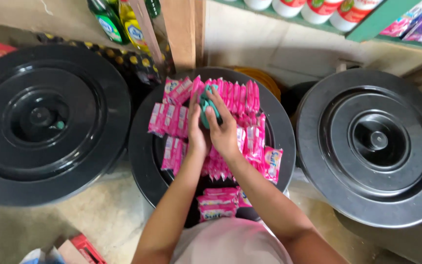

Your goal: The person wipes detergent packets with a cloth and places them onto a shelf in a small grocery store.

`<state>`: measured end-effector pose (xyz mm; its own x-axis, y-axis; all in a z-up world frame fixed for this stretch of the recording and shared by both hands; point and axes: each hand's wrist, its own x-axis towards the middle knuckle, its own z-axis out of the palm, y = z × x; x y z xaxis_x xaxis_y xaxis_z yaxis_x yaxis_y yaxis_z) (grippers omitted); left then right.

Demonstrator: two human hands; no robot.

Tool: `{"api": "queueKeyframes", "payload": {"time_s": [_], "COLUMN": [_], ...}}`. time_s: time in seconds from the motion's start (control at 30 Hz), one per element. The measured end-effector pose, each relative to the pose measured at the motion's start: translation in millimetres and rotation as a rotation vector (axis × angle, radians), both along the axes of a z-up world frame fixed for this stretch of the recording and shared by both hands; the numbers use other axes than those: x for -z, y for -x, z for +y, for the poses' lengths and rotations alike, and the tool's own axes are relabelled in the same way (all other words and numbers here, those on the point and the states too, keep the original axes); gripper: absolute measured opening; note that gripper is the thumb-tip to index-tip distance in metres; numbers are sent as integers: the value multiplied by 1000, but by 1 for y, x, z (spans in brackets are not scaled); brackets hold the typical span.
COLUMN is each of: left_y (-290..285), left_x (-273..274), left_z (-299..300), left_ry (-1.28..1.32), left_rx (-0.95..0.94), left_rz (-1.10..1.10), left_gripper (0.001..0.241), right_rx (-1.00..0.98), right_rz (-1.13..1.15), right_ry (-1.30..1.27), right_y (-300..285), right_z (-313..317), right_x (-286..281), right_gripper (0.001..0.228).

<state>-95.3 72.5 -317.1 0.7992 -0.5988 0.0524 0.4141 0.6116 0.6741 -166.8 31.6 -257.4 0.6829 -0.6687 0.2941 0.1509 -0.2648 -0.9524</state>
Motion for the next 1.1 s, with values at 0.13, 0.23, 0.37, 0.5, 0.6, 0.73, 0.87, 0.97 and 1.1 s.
{"api": "queueKeyframes", "payload": {"time_s": [0.13, 0.23, 0.37, 0.5, 0.6, 0.73, 0.87, 0.97, 1.1], "left_y": [-9, -14, -18, -12, -16, -36, 31, 58, 49], "left_x": [-7, 18, 37, 9, 9, 69, -30, -59, -53], "left_z": [-4, -7, -9, -10, -13, -24, 6, 16, 14], "left_ry": [-7, -112, -36, 63, 123, 194, 148, 129, 93], "left_rx": [20, -49, 1, -2, 70, 86, 124, 206, 179], "left_rz": [-109, -252, -43, -208, -57, 89, 123, 40, -77], "left_gripper": [62, 60, 59, 61, 60, 58, 61, 64, 69], "right_rx": [-3, 10, 5, 35, 57, 54, 81, 169, 145], "right_rz": [-72, -55, -42, -71, -81, 35, -72, -114, -30], "right_ry": [24, -7, 42, 134, 143, 425, 447, 282, 271], "right_y": [-8, -8, -4, -5, 2, 10, 15, 31, 57], "right_z": [-6, -4, 2, -1, 3, 12, 0, 5, 26], "right_x": [2, 2, 4, 5, 2, -12, -19, -35, -46], "right_gripper": [42, 46, 48, 46, 43, 35, 33, 34, 47]}}
